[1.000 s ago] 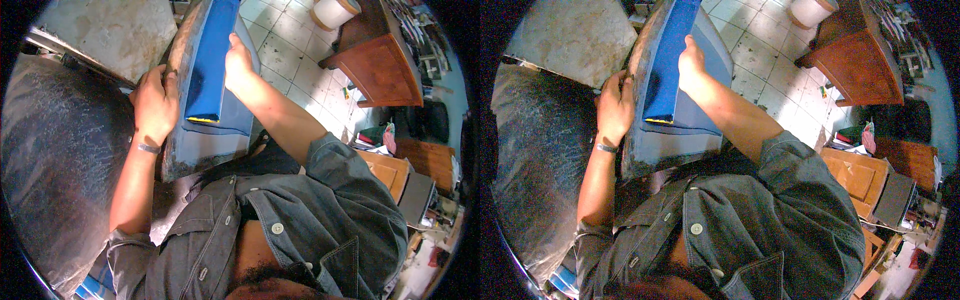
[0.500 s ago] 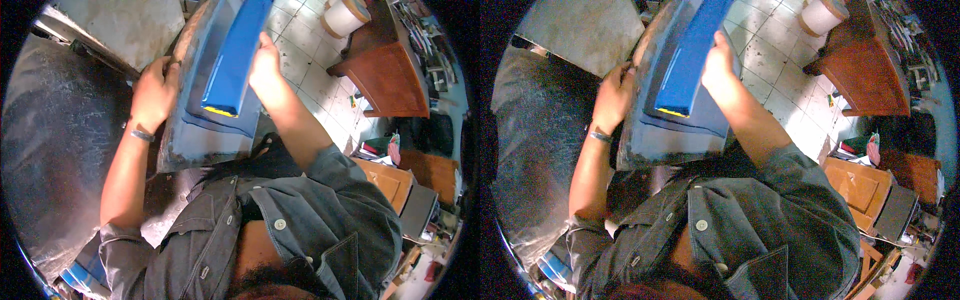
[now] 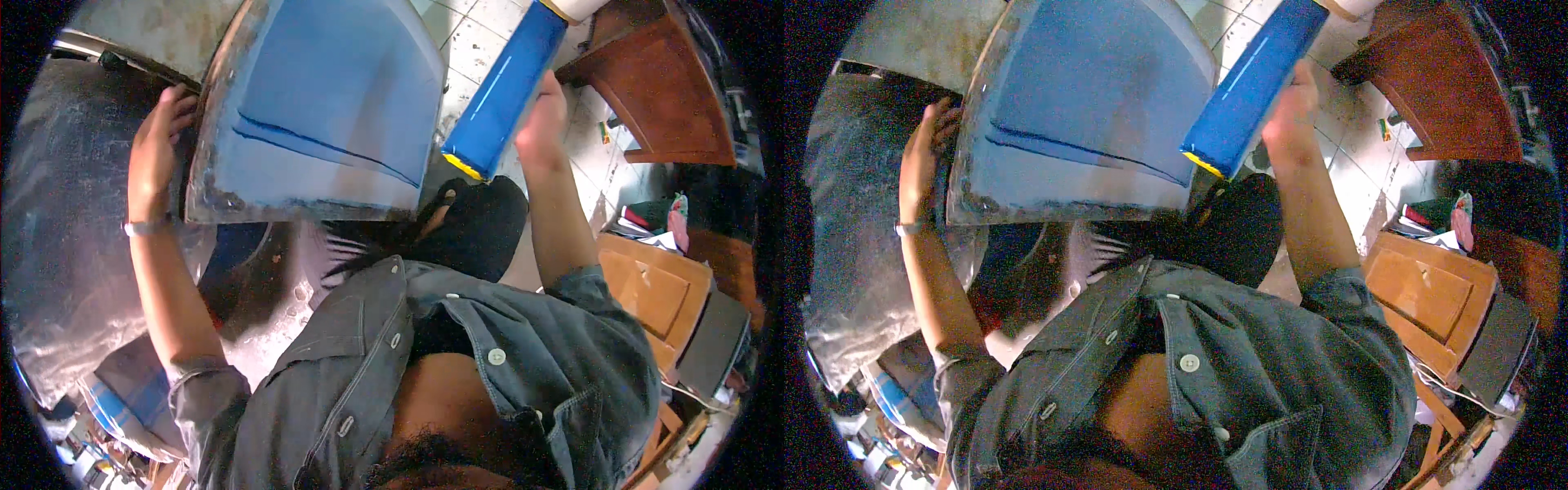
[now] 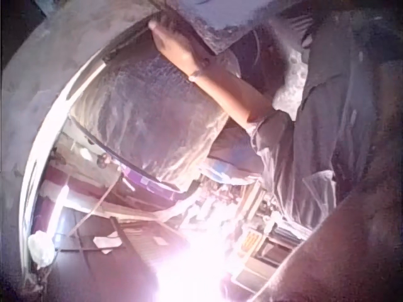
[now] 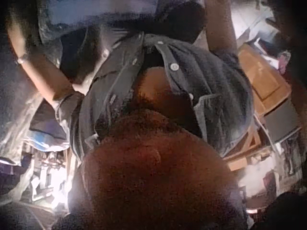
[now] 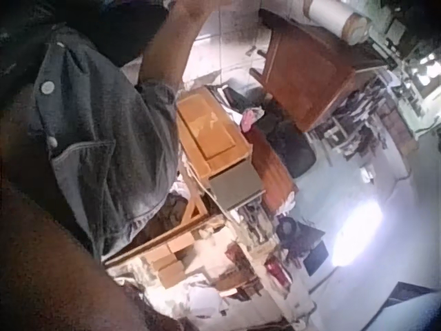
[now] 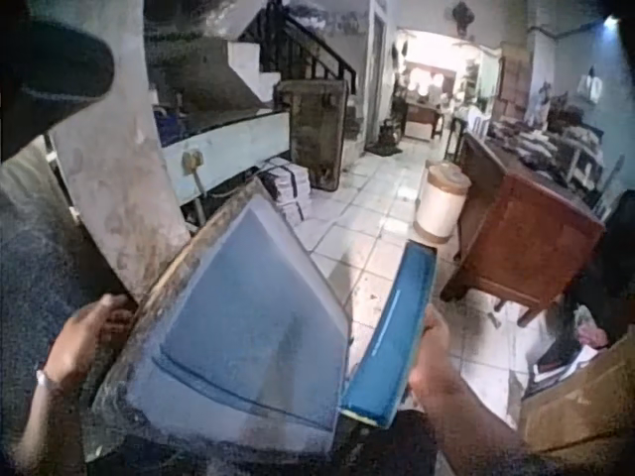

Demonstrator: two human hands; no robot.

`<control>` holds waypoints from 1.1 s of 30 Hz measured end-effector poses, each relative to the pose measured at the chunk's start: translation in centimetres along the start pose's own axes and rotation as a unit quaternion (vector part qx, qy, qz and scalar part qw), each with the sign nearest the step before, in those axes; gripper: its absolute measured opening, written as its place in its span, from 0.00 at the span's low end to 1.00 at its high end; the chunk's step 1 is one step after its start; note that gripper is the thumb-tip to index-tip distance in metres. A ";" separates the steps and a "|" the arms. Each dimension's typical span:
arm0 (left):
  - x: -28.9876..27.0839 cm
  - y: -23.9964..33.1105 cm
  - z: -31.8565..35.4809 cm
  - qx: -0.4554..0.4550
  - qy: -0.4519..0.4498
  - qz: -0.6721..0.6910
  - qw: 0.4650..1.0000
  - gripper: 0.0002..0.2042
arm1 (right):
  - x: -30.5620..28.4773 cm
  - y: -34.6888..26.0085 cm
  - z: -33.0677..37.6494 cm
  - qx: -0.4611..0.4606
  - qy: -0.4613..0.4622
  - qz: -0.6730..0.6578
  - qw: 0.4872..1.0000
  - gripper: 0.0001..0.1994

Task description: The person holds a screen printing frame and uses a squeegee to apply blue ink onto the mesh, pulling the tool across the screen multiple times.

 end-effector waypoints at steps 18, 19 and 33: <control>17.1 -14.4 16.7 0.070 0.294 0.297 0.906 0.31 | -7.7 -1.1 0.6 -0.009 -0.014 -0.079 0.997 0.20; 18.1 -15.0 16.4 0.085 0.286 0.324 0.898 0.27 | -7.9 -1.3 0.8 0.000 -0.021 -0.080 0.997 0.19; 24.9 -21.9 14.1 0.144 0.290 0.225 0.919 0.28 | -11.9 -1.3 2.3 -0.019 0.066 -0.030 0.997 0.20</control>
Point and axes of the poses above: each hand's wrist, its own z-axis away from the middle knuckle, its own x-axis out of the palm, y = z × x, the point moved 2 cm from there along -z, towards the middle knuckle, and after that the axes turned 1 degree about -x, right-handed, at the moved point
